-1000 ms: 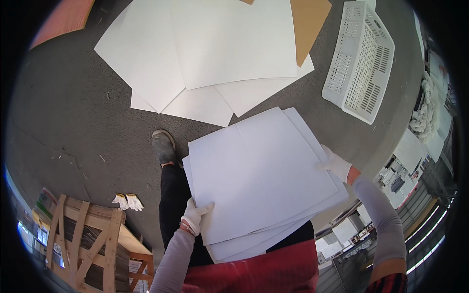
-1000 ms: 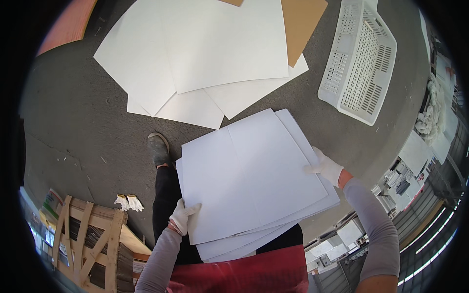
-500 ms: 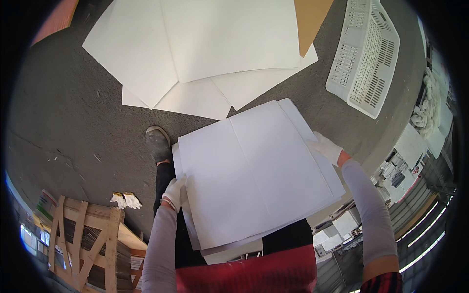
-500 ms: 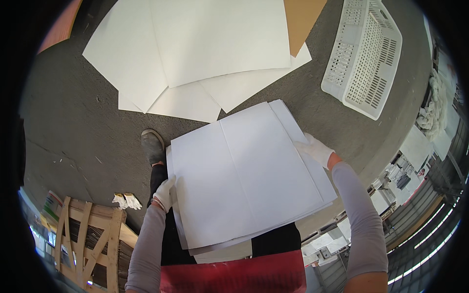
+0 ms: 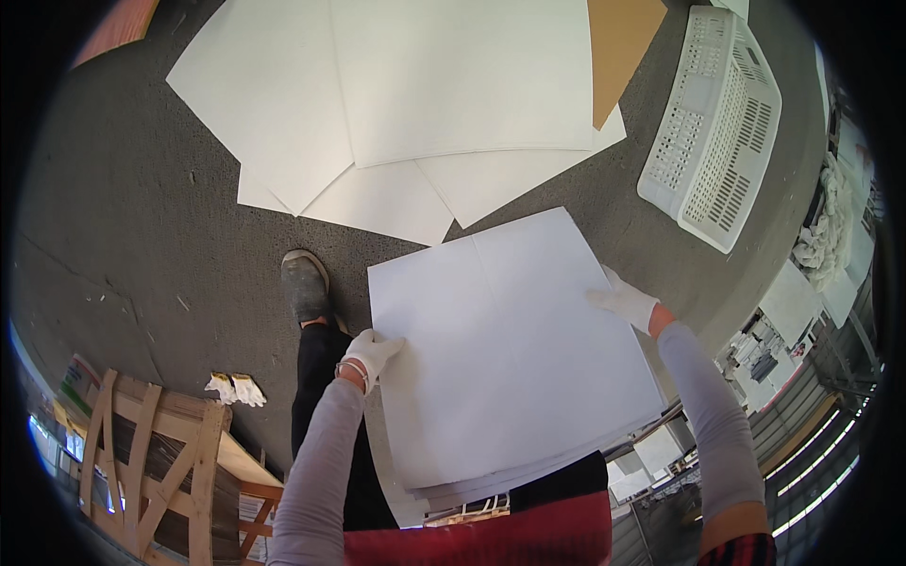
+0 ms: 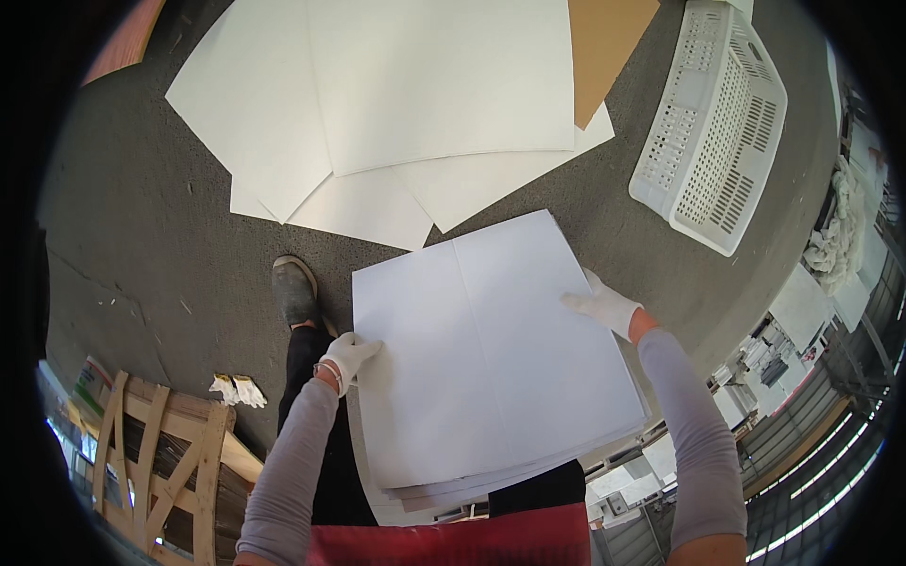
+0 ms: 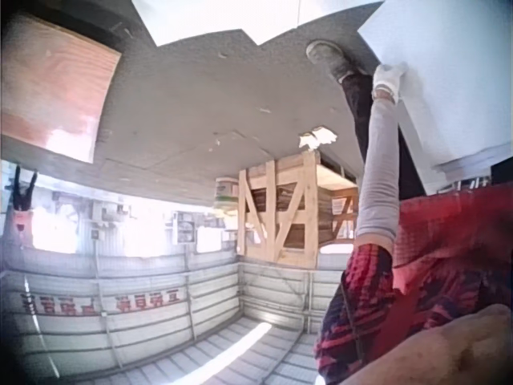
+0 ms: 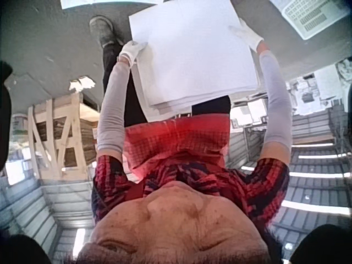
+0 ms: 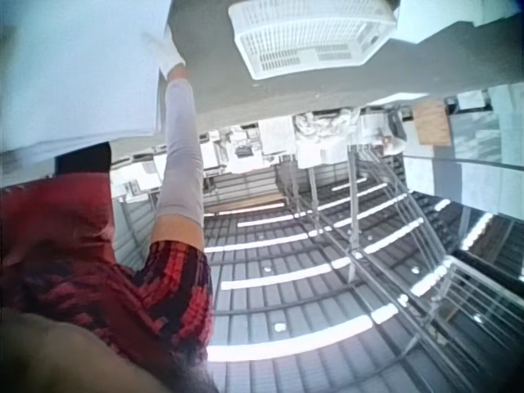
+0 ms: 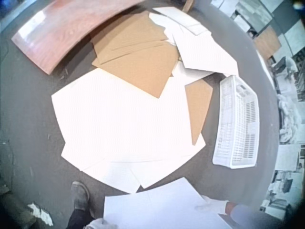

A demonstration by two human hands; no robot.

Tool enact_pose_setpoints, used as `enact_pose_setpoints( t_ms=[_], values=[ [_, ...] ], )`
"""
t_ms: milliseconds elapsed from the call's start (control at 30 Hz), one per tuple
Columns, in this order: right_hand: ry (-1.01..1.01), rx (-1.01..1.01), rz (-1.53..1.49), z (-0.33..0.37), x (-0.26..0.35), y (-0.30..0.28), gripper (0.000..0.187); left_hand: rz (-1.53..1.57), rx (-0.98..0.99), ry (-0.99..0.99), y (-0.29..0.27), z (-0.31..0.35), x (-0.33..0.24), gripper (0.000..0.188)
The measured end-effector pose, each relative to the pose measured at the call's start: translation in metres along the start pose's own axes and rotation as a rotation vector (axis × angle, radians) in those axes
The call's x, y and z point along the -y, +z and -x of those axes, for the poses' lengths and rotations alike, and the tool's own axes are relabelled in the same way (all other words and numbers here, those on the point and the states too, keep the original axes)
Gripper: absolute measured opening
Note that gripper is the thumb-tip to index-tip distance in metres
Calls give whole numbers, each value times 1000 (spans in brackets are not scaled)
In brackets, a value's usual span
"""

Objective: The person wipes a framed panel on a red work surface with a cloth, then walks to a pile of loose sheets. They pick up and stack white and brown sheets, placing them onto a wooden rack. The person repeats this process, gathering more sheets and organizing them on the rack.

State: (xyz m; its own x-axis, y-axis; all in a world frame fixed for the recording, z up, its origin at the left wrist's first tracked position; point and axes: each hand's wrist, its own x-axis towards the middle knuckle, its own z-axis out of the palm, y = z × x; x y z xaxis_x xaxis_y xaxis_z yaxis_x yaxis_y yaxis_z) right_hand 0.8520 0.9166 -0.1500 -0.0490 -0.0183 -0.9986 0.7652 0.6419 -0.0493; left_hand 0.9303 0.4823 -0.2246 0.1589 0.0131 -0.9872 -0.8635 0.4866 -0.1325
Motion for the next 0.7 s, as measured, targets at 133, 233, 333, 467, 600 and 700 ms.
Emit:
enact_pose_setpoints(
  t_ms=[133, 233, 333, 467, 600, 700],
  values=[
    [19, -416, 379, -47, 5, -23, 84, -109, -478, 290, -58, -37, -14, 73],
    [-11, -543, -282, -106, 19, -35, 96, 355, -663, 342, -124, -53, -69, 70],
    [84, -656, -662, -148, 55, -21, 105, 557, -639, 464, -187, -68, -115, 84],
    [-11, -911, -947, -185, 106, 13, 114, 355, -965, 324, -225, -97, -140, 100],
    [-4, -694, -1264, -188, 114, 11, 94, 274, -983, 491, -258, -113, -139, 99],
    [14, -603, -1293, -189, 107, 10, 86, 308, -840, 581, -264, -107, -143, 90]
  ],
)
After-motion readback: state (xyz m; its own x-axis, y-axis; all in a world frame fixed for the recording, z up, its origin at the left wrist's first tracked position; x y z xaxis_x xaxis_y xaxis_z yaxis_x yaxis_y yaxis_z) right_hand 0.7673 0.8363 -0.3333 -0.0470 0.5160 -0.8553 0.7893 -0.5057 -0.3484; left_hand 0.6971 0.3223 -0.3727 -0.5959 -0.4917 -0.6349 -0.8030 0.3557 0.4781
